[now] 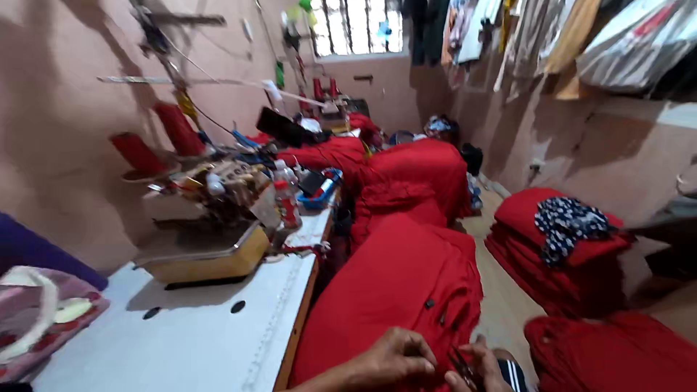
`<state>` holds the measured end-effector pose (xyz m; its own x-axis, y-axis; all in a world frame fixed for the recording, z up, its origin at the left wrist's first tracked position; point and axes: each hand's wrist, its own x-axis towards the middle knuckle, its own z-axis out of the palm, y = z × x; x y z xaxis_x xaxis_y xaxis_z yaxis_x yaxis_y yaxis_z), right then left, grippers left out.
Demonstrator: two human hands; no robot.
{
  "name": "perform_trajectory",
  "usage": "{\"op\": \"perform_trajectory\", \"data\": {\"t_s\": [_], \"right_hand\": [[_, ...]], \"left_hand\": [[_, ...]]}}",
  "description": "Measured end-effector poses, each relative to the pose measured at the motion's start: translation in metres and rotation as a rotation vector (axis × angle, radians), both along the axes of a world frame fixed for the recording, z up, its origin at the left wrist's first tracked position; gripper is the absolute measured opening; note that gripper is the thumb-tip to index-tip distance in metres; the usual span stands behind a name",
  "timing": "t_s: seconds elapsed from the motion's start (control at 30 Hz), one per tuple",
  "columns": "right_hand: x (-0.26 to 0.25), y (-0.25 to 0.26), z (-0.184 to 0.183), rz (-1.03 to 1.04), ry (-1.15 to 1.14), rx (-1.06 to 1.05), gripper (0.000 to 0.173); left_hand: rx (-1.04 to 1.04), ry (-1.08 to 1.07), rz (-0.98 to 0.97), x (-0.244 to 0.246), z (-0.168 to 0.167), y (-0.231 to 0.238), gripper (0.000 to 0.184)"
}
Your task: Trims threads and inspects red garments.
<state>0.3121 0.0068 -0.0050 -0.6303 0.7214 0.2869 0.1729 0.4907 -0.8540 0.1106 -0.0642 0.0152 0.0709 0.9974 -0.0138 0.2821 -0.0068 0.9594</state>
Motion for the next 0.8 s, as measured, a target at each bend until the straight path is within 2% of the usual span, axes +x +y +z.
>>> {"op": "perform_trajectory", "data": {"t_s": [0.13, 0.33, 0.67, 0.8], "right_hand": [[0.008, -0.003, -0.007, -0.013, -0.048, -0.024, 0.034], [0.008, -0.008, -0.007, 0.0, -0.028, 0.009, 0.025], [0.001, -0.012, -0.008, -0.03, -0.1, 0.244, 0.019], [0.001, -0.014, -0.007, -0.052, -0.101, 0.261, 0.018]], "left_hand": [[-0.115, -0.111, 0.016, -0.004, 0.003, 0.002, 0.007], [-0.131, -0.113, 0.017, -0.006, 0.007, 0.003, 0.008], [-0.178, -0.212, 0.008, -0.006, 0.008, 0.003, 0.007], [-0.167, -0.204, -0.007, -0.007, 0.006, 0.003, 0.007]]}}
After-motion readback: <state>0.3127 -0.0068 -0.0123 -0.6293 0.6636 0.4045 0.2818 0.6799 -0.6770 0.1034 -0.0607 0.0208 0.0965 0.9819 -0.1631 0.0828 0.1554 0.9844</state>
